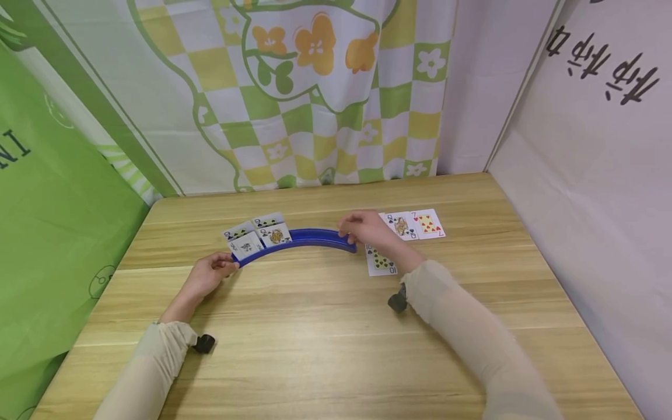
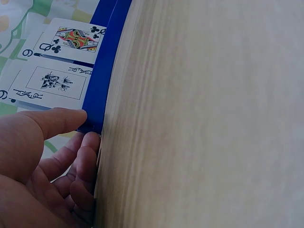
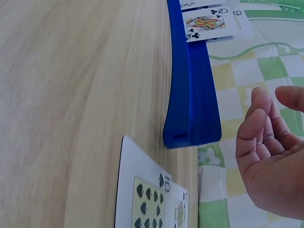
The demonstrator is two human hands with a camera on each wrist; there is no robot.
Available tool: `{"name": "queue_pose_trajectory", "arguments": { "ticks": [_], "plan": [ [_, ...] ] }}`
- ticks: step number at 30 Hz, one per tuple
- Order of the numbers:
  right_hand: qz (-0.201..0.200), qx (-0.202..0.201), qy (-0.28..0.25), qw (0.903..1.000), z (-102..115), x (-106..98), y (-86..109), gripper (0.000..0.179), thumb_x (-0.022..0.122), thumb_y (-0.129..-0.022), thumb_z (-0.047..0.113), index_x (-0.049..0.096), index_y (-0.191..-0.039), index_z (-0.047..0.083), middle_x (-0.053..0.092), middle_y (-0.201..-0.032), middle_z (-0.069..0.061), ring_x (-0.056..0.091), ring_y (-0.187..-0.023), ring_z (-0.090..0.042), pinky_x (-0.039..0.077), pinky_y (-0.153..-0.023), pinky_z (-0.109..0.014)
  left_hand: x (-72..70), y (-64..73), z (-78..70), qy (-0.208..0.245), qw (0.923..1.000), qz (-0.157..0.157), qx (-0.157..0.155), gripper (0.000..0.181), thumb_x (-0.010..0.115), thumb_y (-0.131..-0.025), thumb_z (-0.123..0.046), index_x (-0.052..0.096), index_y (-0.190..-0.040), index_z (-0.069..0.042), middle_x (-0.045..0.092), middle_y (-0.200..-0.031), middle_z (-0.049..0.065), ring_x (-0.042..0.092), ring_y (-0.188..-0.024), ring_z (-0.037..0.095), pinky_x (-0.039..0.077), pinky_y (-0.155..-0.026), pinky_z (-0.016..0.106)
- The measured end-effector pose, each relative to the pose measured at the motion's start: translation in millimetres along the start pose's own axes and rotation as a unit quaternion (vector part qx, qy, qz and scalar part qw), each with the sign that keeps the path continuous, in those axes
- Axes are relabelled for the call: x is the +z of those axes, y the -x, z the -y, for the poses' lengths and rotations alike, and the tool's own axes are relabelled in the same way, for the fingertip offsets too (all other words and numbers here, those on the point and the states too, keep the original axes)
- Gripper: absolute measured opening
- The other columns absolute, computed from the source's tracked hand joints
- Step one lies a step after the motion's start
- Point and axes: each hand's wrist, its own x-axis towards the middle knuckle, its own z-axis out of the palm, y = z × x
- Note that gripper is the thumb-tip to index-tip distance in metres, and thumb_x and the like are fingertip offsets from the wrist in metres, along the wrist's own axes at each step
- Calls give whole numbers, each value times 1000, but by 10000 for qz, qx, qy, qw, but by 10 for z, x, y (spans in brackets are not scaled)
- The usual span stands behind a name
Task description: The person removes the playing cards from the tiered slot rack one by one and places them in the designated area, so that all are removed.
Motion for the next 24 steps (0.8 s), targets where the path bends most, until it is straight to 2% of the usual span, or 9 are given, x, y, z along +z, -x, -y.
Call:
{"name": "queue_pose_trajectory", "arguments": {
  "ticks": [5,11,18,24],
  "plan": [
    [26,-71,-51,10000,28,77,-44,30,56,-101,30,63,-120,7,67,-112,-17,60,-83,-21,52,-84,-49,6,13,0,-34,10000,-14,11,35,66,-94,-25,64,-121,-3,66,-105,14,56,-85,19,47,-67,25],
    [-9,-217,35,9998,67,180,-82,27,56,-102,29,64,-117,8,68,-110,-19,59,-80,-21,52,-70,-32,18,7,1,-43,10000,-16,20,35,66,-94,-26,64,-120,-4,67,-105,15,56,-85,19,47,-67,24],
    [129,-302,18,9995,92,254,-134,31,56,-101,31,64,-119,7,67,-113,-20,60,-82,-22,53,-72,-30,16,-5,2,-46,10000,-52,37,34,67,-94,-25,64,-120,-3,66,-103,13,55,-83,17,46,-66,24],
    [114,-212,15,9997,124,314,-177,28,56,-102,30,65,-117,9,67,-115,-22,60,-81,-20,53,-71,-30,11,-1,-1,1,10000,-44,31,34,67,-94,-25,64,-120,-3,66,-102,12,55,-82,16,46,-66,24]
  ]
}}
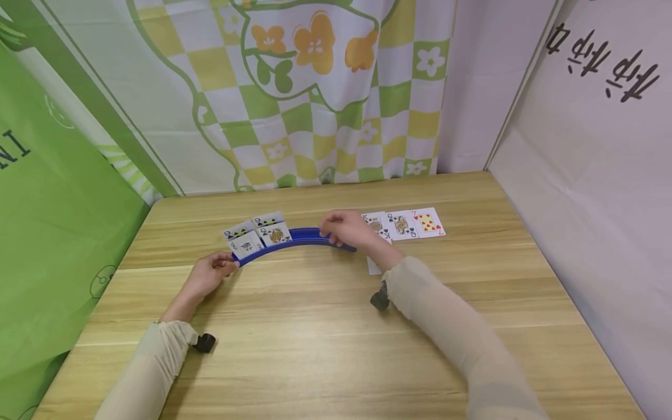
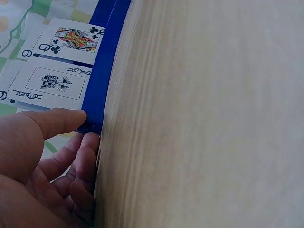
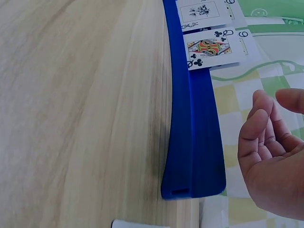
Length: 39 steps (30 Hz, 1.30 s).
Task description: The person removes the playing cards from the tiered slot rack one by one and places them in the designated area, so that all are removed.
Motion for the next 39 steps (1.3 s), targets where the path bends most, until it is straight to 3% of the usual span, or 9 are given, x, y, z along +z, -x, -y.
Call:
{"name": "queue_pose_trajectory", "arguments": {
  "ticks": [9,16,25,28,32,36,39],
  "plan": [
    [-118,33,-8,9999,52,106,-72,30,57,-101,25,64,-120,3,70,-109,-19,61,-75,-16,53,-68,-27,7,6,2,22,10000,34,-22,33,67,-94,-26,65,-118,-4,66,-101,12,55,-80,16,47,-65,24],
    [-201,54,-59,9998,46,170,-132,26,59,-100,24,67,-116,6,71,-105,-14,61,-74,-16,54,-67,-27,-6,8,-6,-24,10000,17,-21,33,66,-94,-26,65,-119,-4,66,-102,13,55,-81,17,47,-66,24],
    [-159,-97,-56,9998,42,258,-213,25,58,-100,21,66,-116,3,69,-114,-26,60,-70,-15,52,-63,-26,-9,0,6,1,10000,48,-59,34,66,-95,-26,64,-120,-4,65,-103,13,55,-84,19,47,-67,25],
    [-123,-127,-30,9998,54,281,-235,24,58,-100,21,67,-115,4,71,-108,-21,60,-71,-15,53,-63,-26,-13,4,3,7,10000,43,-55,34,66,-95,-25,64,-121,-4,65,-104,13,55,-84,19,47,-67,25],
    [-79,-116,-39,9999,80,316,-261,25,59,-100,21,67,-116,3,72,-103,-14,61,-72,-16,55,-67,-32,-17,4,1,3,10000,40,-64,34,66,-95,-25,64,-121,-4,65,-104,13,55,-85,19,46,-68,25],
    [-2,-123,-27,9999,89,352,-284,27,59,-101,22,66,-119,3,70,-112,-20,61,-72,-16,56,-75,-42,-13,2,3,-3,10000,38,-76,34,66,-95,-26,64,-120,-4,65,-103,12,55,-83,19,46,-67,25],
    [32,-140,-62,9999,100,377,-293,26,58,-101,22,66,-118,4,69,-114,-22,60,-72,-16,56,-74,-40,-9,4,1,10,10000,24,-69,34,66,-94,-26,64,-120,-4,65,-102,12,54,-82,18,46,-65,24]
  ]
}}
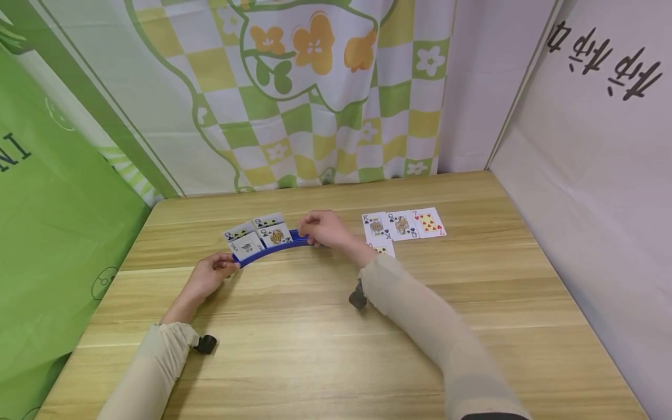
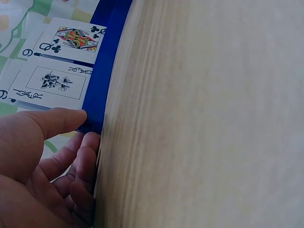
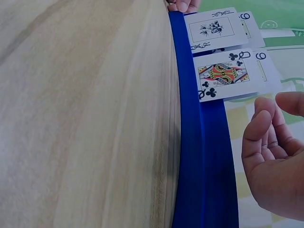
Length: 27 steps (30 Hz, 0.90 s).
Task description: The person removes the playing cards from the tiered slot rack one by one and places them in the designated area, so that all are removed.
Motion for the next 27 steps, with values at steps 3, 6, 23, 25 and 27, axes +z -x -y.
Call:
{"name": "queue_pose_trajectory", "arguments": {
  "ticks": [3,6,23,25,27],
  "plan": [
    [-10,-9,-19,10000,10,25,-5,24,59,-100,21,66,-116,5,69,-114,-23,59,-71,-15,55,-69,-32,4,4,-2,1,10000,-13,20,34,66,-94,-26,64,-120,-4,65,-102,12,54,-81,17,46,-65,24],
    [-41,-9,-24,10000,12,43,-14,22,59,-99,20,67,-114,6,70,-113,-22,59,-70,-14,53,-65,-27,5,5,-3,18,10000,-6,25,34,66,-94,-25,64,-120,-3,66,-102,12,54,-82,17,46,-65,24],
    [-38,-60,19,10000,20,162,-96,26,60,-98,19,65,-120,4,68,-112,-20,58,-70,-15,52,-84,-58,1,-13,12,-49,10000,8,-3,35,66,-95,-26,64,-121,-4,66,-105,14,55,-84,19,47,-66,25],
    [-51,-82,40,9999,28,169,-98,28,60,-99,19,64,-121,3,67,-112,-21,57,-70,-15,52,-85,-58,0,-14,8,-50,10000,3,0,34,66,-95,-26,64,-121,-4,66,-105,14,56,-84,19,47,-67,25],
    [-68,-93,38,9999,36,177,-99,29,59,-99,18,64,-122,2,66,-112,-23,57,-70,-15,51,-85,-60,0,-14,5,-51,10000,-3,-4,34,65,-95,-26,64,-121,-4,66,-106,14,56,-83,19,47,-66,25]
  ]
}}
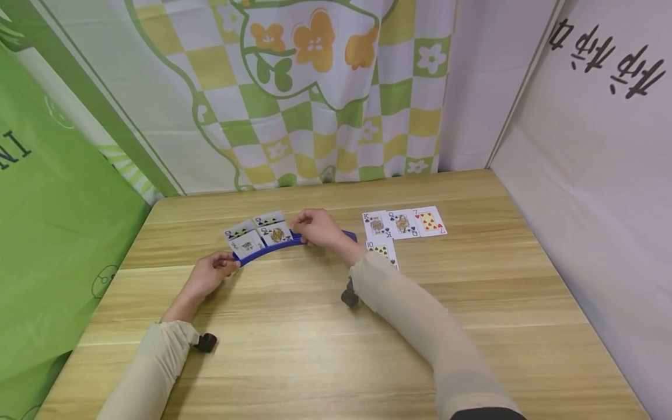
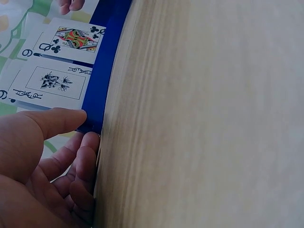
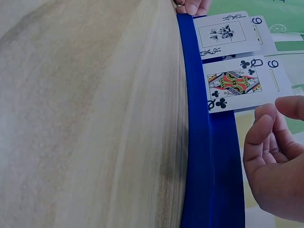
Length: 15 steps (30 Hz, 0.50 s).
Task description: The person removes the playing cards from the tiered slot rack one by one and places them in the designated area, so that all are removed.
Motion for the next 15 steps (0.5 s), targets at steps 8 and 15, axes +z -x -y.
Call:
{"name": "queue_pose_trajectory", "arguments": {
  "ticks": [8,15],
  "plan": [
    [-74,26,18,10000,21,51,-34,20,61,-99,20,66,-115,9,66,-111,-20,59,-71,-16,53,-82,-57,1,6,1,45,10000,-3,28,33,66,-95,-24,65,-120,-3,67,-106,15,57,-85,20,48,-67,25],
    [-209,-50,88,9997,9,84,-90,15,63,-98,22,67,-109,13,66,-104,-8,59,-71,-16,54,-83,-59,-1,9,1,70,10000,-9,37,33,66,-94,-24,65,-120,-3,66,-105,15,56,-86,21,48,-67,25]
  ]
}}
